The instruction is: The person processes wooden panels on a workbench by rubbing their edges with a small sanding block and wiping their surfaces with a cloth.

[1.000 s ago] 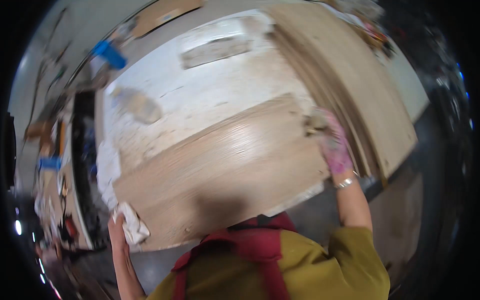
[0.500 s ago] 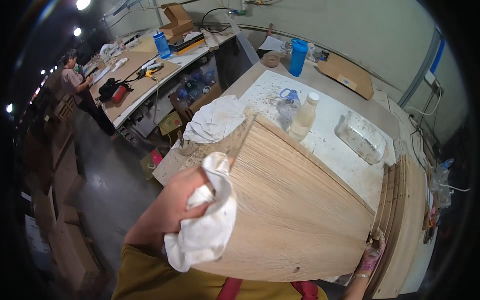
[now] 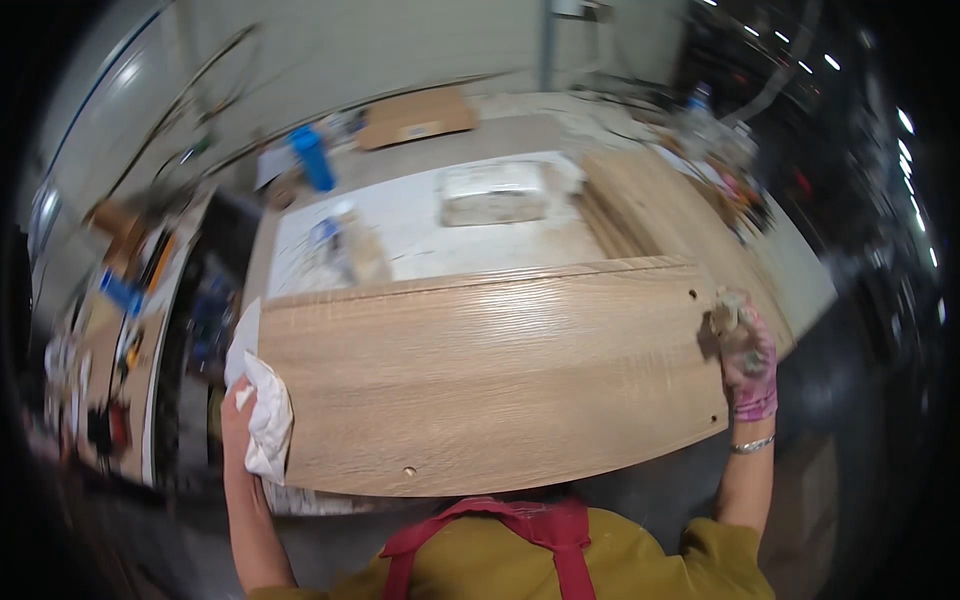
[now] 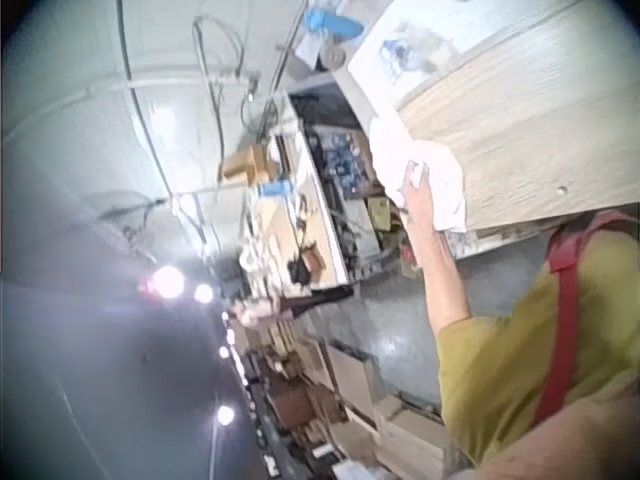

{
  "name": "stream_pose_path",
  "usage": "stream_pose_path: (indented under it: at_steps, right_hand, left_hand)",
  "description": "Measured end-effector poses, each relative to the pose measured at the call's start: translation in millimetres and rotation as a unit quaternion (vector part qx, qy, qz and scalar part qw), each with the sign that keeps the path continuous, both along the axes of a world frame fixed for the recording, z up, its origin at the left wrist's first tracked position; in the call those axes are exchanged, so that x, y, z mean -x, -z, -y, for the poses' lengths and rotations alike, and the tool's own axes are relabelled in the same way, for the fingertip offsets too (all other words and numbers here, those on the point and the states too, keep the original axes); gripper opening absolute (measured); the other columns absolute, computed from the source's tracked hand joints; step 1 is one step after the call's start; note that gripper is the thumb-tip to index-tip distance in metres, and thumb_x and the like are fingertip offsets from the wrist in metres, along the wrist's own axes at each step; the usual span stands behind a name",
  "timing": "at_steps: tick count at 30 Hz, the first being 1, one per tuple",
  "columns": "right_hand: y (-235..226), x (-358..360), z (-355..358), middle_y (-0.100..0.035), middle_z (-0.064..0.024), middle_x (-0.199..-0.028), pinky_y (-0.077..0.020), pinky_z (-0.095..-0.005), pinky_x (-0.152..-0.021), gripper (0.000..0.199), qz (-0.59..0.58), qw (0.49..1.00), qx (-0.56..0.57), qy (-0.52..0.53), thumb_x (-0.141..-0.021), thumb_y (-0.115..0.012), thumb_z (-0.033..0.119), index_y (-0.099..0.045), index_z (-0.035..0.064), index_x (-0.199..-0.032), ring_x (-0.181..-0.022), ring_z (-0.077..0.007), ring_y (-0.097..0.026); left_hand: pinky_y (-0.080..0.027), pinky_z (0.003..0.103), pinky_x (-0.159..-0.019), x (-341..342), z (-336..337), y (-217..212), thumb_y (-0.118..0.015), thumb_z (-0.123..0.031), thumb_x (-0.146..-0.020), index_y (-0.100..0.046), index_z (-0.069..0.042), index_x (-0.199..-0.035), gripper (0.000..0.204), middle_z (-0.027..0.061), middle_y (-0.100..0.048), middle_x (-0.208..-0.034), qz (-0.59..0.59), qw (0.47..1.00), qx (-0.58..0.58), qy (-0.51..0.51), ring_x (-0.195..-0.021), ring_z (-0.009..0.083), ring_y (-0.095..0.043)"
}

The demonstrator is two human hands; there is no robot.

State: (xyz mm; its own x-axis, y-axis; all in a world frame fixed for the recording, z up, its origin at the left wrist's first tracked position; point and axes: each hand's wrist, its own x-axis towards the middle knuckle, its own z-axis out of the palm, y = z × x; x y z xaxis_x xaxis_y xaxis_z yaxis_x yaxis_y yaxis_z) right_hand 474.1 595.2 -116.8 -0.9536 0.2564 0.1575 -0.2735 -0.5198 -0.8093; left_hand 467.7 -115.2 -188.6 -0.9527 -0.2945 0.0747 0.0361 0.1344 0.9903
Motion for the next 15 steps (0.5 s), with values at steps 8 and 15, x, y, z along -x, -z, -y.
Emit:
stream_pose_path:
  at_steps: [8, 15]
  right_hand:
    - [-23, -181, -99, -0.065, -0.0069, -0.107, -0.0462, -0.0293, -0.081, 0.025, 0.016, 0.947, -0.017, 0.319, -0.092, -0.053, 0.020, -0.062, 0.0032, -0.108, -0.090, -0.0170, -0.059]
    - [22, -210, -156, -0.063, -0.0074, -0.098, -0.0487, -0.0292, -0.079, 0.024, 0.010, 0.886, 0.061, 0.460, -0.091, -0.057, 0.018, -0.060, 0.0012, -0.109, -0.086, -0.0194, -0.058]
  left_hand:
    - [-0.046, 0.025, -0.066, 170, -272, -46, -0.067, -0.023, -0.086, -0.061, 0.002, -0.115, 0.039, 0.0049, -0.065, -0.086, -0.024, 0.956, 0.149, 0.251, -0.073, 0.0091, -0.055]
    - [-0.048, 0.031, -0.070, 310, -474, -60, -0.070, -0.025, -0.081, -0.065, 0.003, -0.105, 0.037, 0.0099, -0.068, -0.085, -0.098, 0.892, 0.189, 0.398, -0.076, 0.0148, -0.060]
